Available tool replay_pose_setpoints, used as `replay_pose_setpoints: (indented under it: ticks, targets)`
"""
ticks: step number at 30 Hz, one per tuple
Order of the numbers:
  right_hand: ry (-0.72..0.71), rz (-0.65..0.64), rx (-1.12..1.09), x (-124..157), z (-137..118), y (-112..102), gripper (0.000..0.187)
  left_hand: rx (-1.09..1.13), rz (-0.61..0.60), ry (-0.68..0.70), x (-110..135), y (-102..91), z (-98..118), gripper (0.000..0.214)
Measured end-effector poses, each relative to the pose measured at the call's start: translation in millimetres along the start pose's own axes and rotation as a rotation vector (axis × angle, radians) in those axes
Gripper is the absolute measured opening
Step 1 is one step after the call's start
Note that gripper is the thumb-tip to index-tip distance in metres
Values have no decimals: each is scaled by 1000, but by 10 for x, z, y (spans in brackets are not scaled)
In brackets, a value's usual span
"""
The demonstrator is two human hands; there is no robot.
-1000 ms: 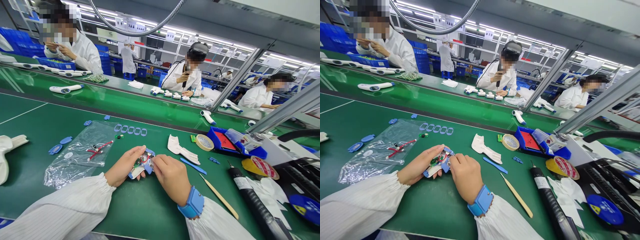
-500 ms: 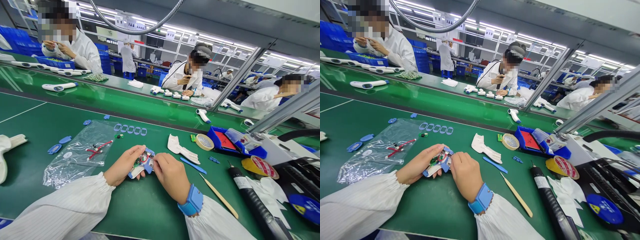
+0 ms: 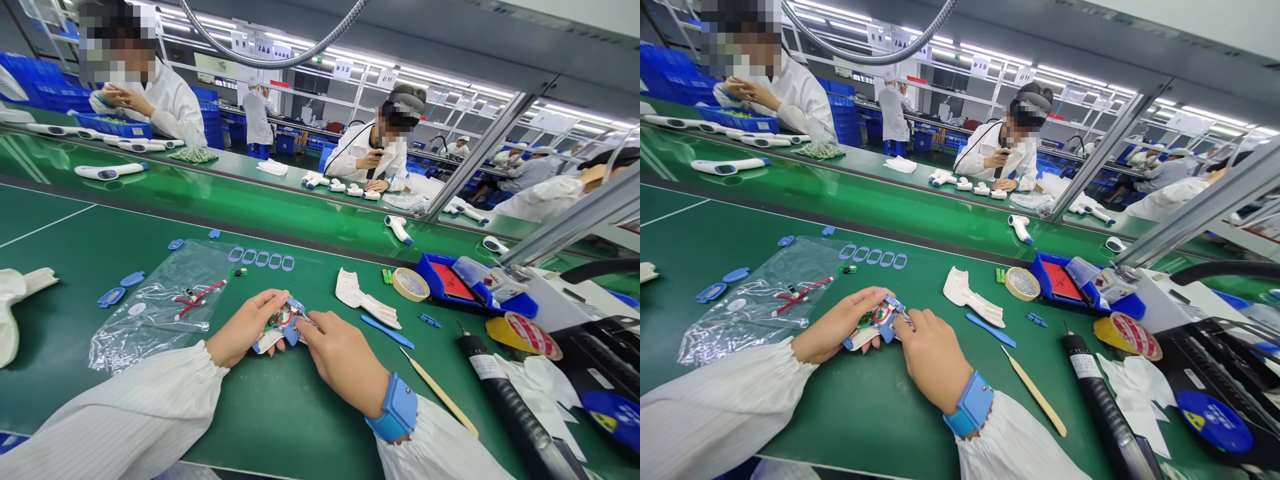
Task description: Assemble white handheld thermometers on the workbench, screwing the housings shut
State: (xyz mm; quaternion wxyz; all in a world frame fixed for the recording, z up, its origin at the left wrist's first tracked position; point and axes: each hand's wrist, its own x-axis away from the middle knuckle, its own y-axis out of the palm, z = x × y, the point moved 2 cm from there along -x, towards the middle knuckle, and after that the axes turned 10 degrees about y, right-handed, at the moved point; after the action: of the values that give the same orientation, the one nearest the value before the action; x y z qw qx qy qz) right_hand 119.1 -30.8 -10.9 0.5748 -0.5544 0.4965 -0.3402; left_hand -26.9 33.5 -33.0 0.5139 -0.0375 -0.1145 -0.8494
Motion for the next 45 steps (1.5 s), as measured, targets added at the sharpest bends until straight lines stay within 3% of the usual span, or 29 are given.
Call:
replay_pose_setpoints:
  ticks: [3,7,10,13,16,22,28,36,38,41,43,45]
  targets:
    - [0,22,-253,-11,46,-12,25,-44,-9,35,23,5,38,39]
    - [103,229,-614,-22,99,-49,15,-70,-17,136,79,41,99,44]
    - [162,398,-666,-10,80,-103,16,-109,-6,239,116,42,108,42]
    - [107,461,-608,-3,32,-137,25,-211,-35,344,148,32,90,38]
    - [21,470,-593,-4,8,-130,23,-319,-71,414,175,31,81,37]
    - [-9,485,-650,-3,16,-101,25,-361,-102,398,185,37,82,40]
    - [-26,503,-518,20,1,-77,24,-618,-65,561,177,18,80,38]
    - [94,380,-821,17,12,13,21,-698,-54,696,262,2,125,27]
    - [144,361,-859,-16,25,22,19,-647,-32,654,260,16,139,27]
    - [271,310,-899,-76,85,47,23,-412,7,378,205,49,122,35]
    - [275,262,-850,-102,123,50,31,-211,26,189,156,65,104,41]
    - [215,220,-727,-104,147,35,33,-58,36,92,111,65,100,43]
